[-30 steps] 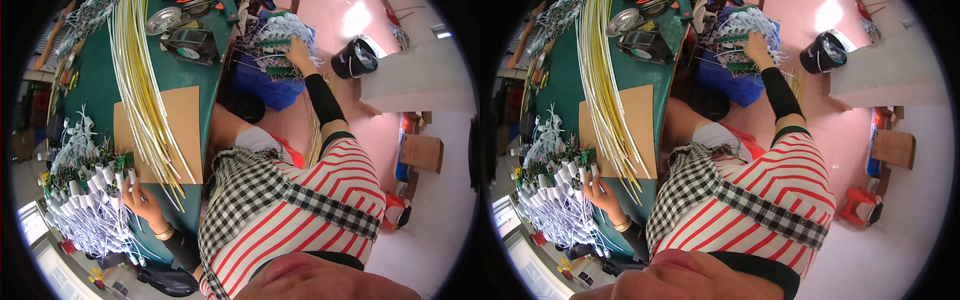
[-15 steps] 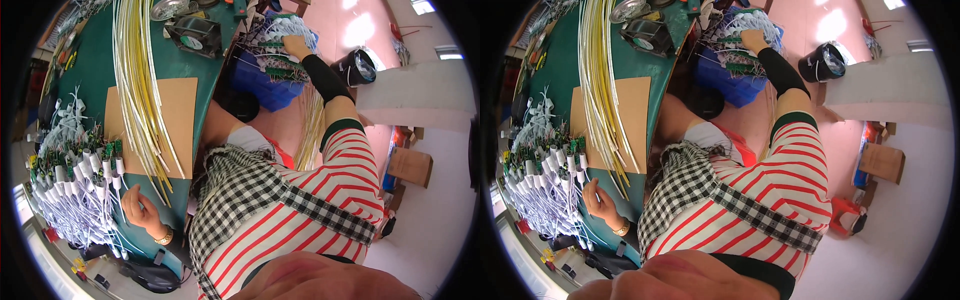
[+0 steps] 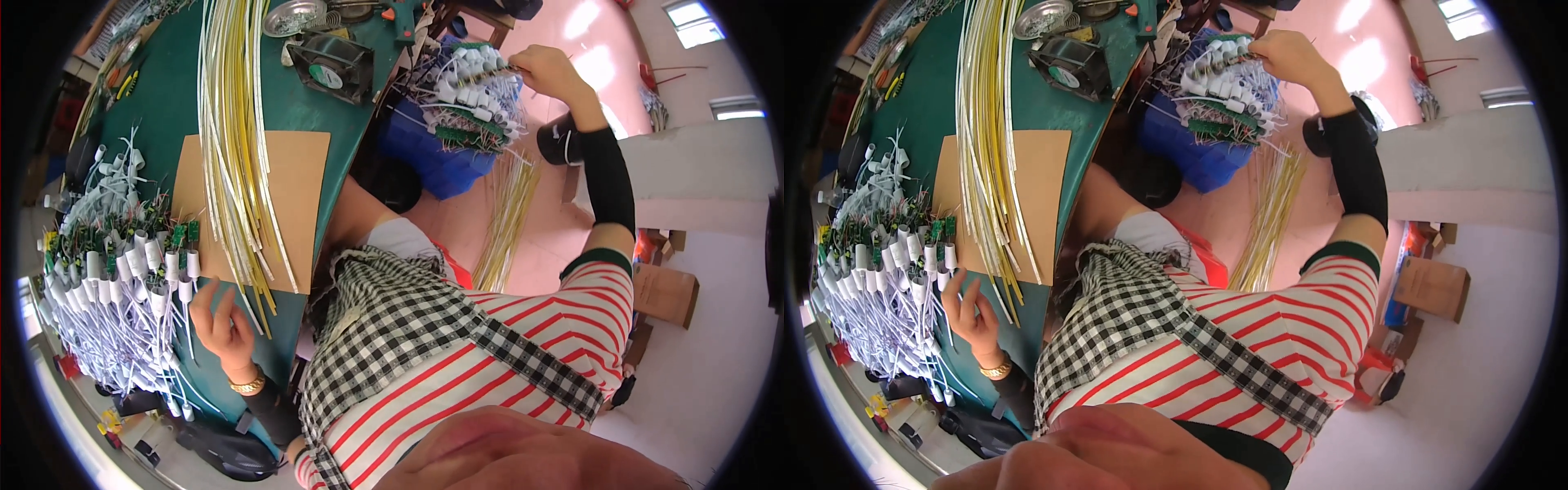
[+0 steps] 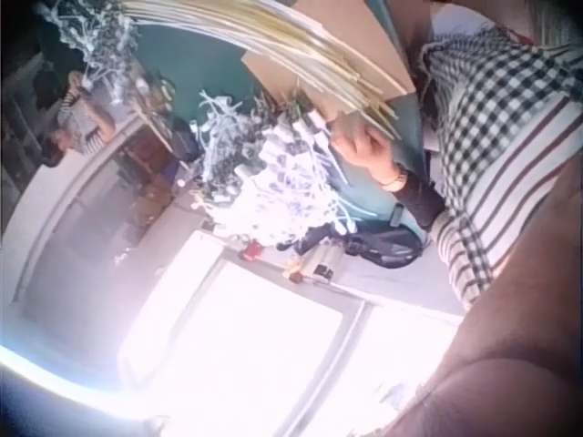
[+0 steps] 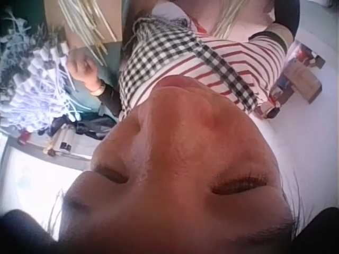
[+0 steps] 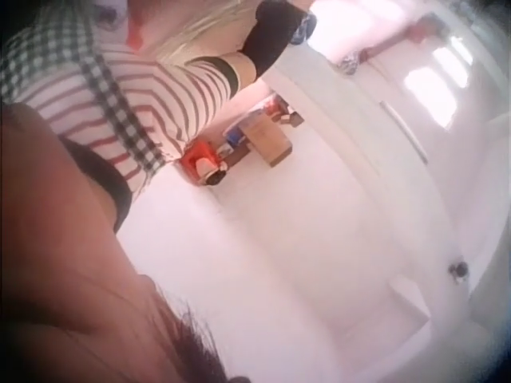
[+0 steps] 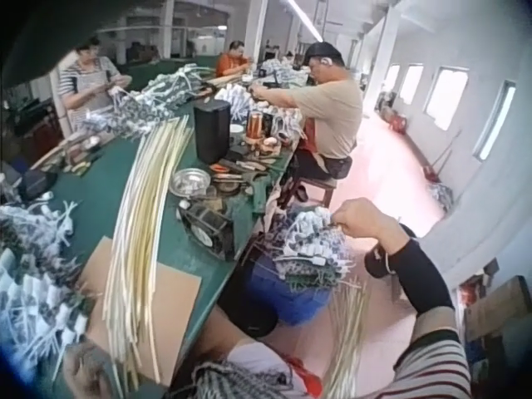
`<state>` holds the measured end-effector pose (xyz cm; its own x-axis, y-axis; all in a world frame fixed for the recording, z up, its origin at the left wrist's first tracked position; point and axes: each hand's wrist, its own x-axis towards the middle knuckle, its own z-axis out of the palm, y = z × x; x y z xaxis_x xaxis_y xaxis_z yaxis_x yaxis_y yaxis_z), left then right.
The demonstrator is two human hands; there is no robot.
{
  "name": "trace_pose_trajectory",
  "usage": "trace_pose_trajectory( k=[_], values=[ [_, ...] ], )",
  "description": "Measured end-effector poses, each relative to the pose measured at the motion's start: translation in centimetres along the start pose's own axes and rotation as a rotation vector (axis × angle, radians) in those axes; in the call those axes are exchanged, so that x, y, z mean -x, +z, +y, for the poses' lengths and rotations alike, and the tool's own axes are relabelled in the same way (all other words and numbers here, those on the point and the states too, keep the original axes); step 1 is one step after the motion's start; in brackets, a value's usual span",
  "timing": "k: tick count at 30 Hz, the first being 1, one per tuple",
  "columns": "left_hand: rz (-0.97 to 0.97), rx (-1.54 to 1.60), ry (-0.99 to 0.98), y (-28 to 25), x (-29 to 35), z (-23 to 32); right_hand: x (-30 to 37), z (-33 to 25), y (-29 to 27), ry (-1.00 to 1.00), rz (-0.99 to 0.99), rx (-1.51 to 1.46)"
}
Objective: The person separates small circuit boards attached to wired light sockets by hand, sets them aside, and then gathers and spreads a bundle of long LED strips flat onto cardboard on the table.
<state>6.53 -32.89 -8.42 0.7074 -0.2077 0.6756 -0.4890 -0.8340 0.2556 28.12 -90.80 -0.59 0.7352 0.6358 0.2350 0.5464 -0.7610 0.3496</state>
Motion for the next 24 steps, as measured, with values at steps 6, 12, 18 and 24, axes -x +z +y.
trace_pose_trajectory(
  k=[6,12,18,24],
  values=[
    [-0.071,0.135,0.244,1.1,-8.3,2.1,-1.9,-8.3,-18.2,-0.374,0.042,0.124],
    [-0.141,1.094,0.025,3.8,-14.4,3.9,-11.0,-18.4,-22.7,-0.705,0.151,-0.203],
    [-0.872,1.548,-0.128,1.8,-16.0,-1.2,-17.2,-21.8,-21.6,-1.091,0.141,-0.879],
    [-0.603,1.459,-0.354,-4.8,-10.6,-0.7,-22.9,-26.6,-17.9,-1.634,0.129,-1.301]
  ],
)
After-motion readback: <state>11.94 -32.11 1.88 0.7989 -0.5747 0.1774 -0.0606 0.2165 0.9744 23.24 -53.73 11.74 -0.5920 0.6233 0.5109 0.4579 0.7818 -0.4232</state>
